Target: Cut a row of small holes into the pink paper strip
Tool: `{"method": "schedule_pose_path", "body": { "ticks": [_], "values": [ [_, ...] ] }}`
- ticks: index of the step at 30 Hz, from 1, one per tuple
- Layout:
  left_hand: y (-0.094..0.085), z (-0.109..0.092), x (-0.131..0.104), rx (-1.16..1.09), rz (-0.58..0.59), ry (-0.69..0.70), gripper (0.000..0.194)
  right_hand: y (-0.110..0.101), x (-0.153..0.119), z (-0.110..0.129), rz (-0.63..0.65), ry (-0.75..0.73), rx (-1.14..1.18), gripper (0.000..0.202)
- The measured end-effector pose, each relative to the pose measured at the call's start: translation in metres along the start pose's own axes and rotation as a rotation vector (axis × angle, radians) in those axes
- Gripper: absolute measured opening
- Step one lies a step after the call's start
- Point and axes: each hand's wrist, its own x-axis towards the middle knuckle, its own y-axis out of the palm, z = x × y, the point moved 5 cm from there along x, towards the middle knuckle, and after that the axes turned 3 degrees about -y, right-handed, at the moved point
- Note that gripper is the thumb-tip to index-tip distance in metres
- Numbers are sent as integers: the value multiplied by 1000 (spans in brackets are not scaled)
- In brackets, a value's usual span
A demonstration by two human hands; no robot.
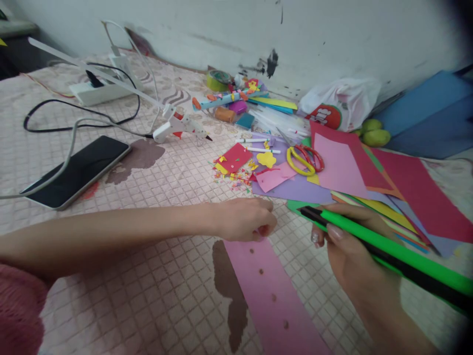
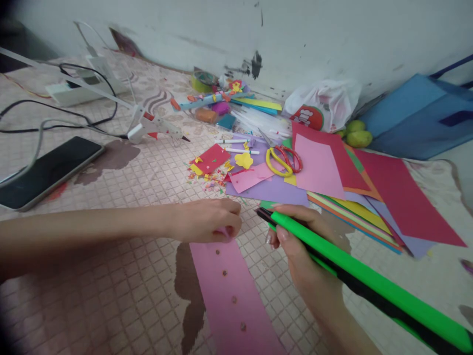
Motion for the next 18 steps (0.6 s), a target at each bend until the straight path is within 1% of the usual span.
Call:
{"method": "schedule_pose_path", "body": {
  "ticks": [3,7,11,15,18],
  "values": [
    [-2,-2,3,13,19,9,11,-1,0,0,-4,-5,-7,17],
    [-3,-2,5,22,46,1,22,-1,0,0,10,-17,4,16],
    [-4,-3,5,21,64,-11,12,-2,0,0,11,-1,-2,17],
    [-11,-2,-1,6,16,-82,10,-3,-1,0,13,15,16,16],
    [-15,3,-15,-14,-34,-170,8,-1,-3,4,41,16,21,17]
  ]
}}
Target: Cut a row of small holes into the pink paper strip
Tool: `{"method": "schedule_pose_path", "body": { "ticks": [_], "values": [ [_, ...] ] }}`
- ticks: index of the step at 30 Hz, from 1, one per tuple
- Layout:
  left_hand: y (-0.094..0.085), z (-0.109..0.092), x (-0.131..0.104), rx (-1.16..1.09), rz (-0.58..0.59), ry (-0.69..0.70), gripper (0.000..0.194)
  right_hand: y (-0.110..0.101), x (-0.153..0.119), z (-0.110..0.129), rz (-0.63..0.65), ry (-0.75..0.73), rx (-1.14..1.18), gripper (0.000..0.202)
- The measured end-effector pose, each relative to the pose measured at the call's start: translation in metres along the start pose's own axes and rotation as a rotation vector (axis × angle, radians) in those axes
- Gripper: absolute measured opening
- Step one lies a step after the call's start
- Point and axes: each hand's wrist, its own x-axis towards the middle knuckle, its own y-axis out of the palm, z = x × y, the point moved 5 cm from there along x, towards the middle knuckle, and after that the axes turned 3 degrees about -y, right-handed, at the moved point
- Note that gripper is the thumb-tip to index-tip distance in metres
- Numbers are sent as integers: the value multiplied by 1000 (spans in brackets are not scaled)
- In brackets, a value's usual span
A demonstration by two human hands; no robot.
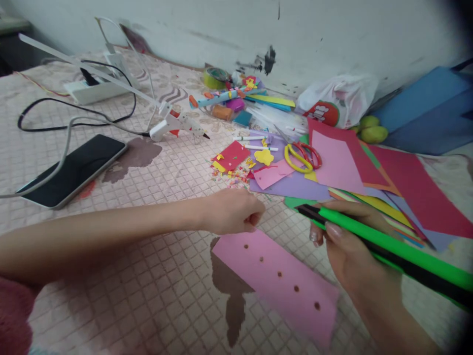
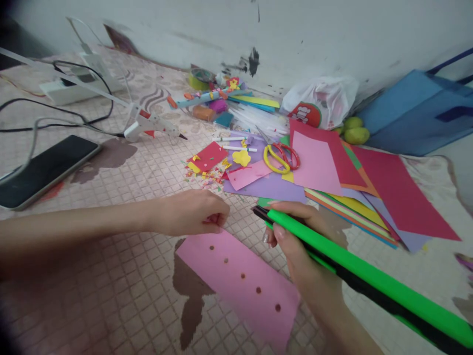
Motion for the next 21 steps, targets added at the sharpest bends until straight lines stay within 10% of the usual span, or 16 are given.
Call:
{"method": "schedule_pose_path", "body": {
  "ticks": [9,21],
  "values": [
    [-4,21,-51,-116,-190,1,7,49,-9,26,355,-10,-155,24],
    [17,31,-67,-166,-270,117,25,90,-20,4,399,-60,-109,23]
  ]
}}
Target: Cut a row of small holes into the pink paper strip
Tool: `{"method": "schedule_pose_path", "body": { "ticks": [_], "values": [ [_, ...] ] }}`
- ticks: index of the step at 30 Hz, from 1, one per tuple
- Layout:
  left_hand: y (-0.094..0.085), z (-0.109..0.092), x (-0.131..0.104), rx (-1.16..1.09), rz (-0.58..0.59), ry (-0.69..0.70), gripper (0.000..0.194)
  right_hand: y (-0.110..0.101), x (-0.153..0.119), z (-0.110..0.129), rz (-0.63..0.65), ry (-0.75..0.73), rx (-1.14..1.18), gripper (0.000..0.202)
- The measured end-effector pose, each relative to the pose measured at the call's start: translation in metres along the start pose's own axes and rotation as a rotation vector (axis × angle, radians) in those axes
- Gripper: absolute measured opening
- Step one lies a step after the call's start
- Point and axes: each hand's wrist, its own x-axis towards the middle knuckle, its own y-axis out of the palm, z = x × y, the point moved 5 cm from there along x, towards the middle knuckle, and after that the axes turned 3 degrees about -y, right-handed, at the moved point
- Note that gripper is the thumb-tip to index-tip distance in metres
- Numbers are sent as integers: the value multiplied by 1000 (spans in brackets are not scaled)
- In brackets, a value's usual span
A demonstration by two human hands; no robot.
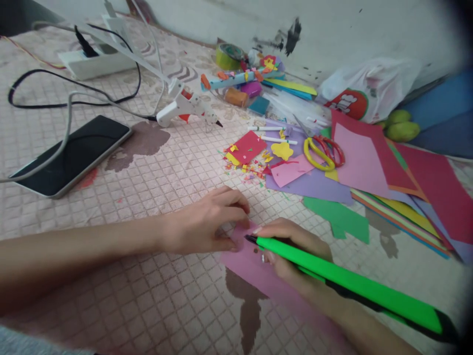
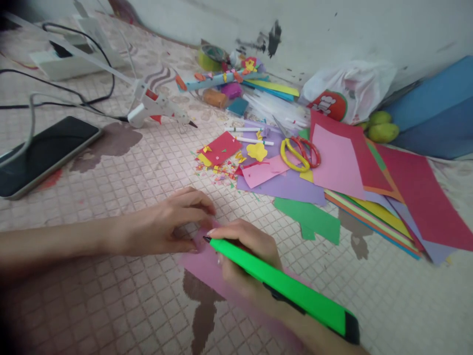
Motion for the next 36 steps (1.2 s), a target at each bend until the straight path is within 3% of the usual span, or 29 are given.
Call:
{"method": "schedule_pose_path", "body": {
  "ticks": [9,23,36],
  "values": [
    [-1,-1,1,-7,-3,4,23,5,-6,-10,75,-17,4,31],
    [0,0,1,9,9,4,25,6,-4,-7,37,-31,-36,29],
    [1,1,1,3,-5,25,27,8,-8,-17,96,-47,-27,31]
  ]
}}
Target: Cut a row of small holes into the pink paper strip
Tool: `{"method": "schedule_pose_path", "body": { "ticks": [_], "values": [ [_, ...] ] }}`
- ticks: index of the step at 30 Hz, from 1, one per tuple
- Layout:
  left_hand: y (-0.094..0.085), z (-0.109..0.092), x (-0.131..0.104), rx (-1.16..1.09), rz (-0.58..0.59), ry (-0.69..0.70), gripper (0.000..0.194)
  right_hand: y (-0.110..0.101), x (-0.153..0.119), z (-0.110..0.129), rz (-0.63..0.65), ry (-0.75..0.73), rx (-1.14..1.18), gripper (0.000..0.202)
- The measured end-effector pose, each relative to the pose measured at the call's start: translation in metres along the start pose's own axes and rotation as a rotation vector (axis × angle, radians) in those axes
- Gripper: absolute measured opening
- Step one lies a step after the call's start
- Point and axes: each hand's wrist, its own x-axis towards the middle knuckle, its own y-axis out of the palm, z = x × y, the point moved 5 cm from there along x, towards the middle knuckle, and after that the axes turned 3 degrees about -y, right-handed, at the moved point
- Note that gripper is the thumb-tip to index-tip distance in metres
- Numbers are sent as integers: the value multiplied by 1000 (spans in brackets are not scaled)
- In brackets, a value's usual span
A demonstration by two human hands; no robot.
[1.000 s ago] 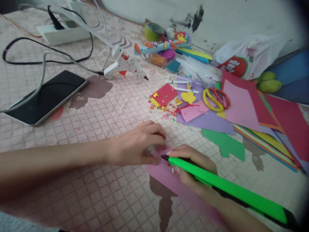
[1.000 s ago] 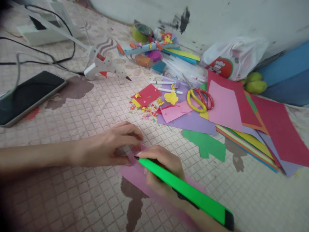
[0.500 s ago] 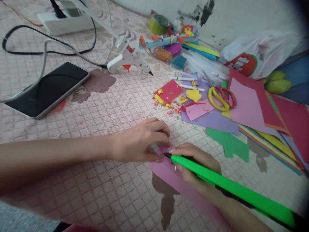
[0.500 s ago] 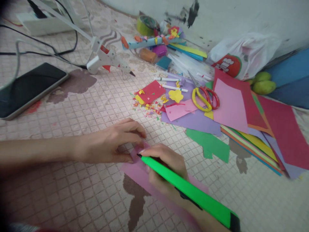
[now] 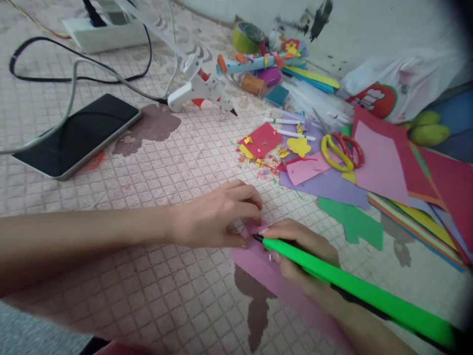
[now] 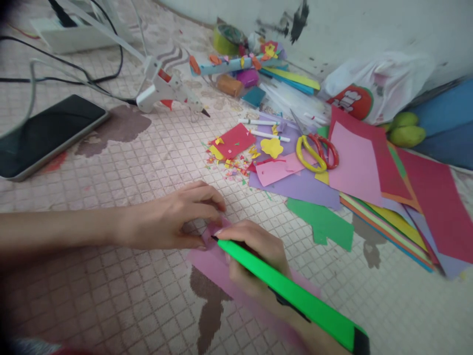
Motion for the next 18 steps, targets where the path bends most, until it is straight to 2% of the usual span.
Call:
{"method": "schedule_pose_path", "body": {
  "ticks": [5,10,18],
  "values": [
    [0,0,0,-2,-1,-2,28,-1,0,2,10,3,15,31],
    [0,-1,-1,0,2,-3,25,-4,1,8,-54,-4,16,29],
    [1,0,-1,-8,-12,6,26,-1,-2,4,-40,7,-14,28]
  ]
}}
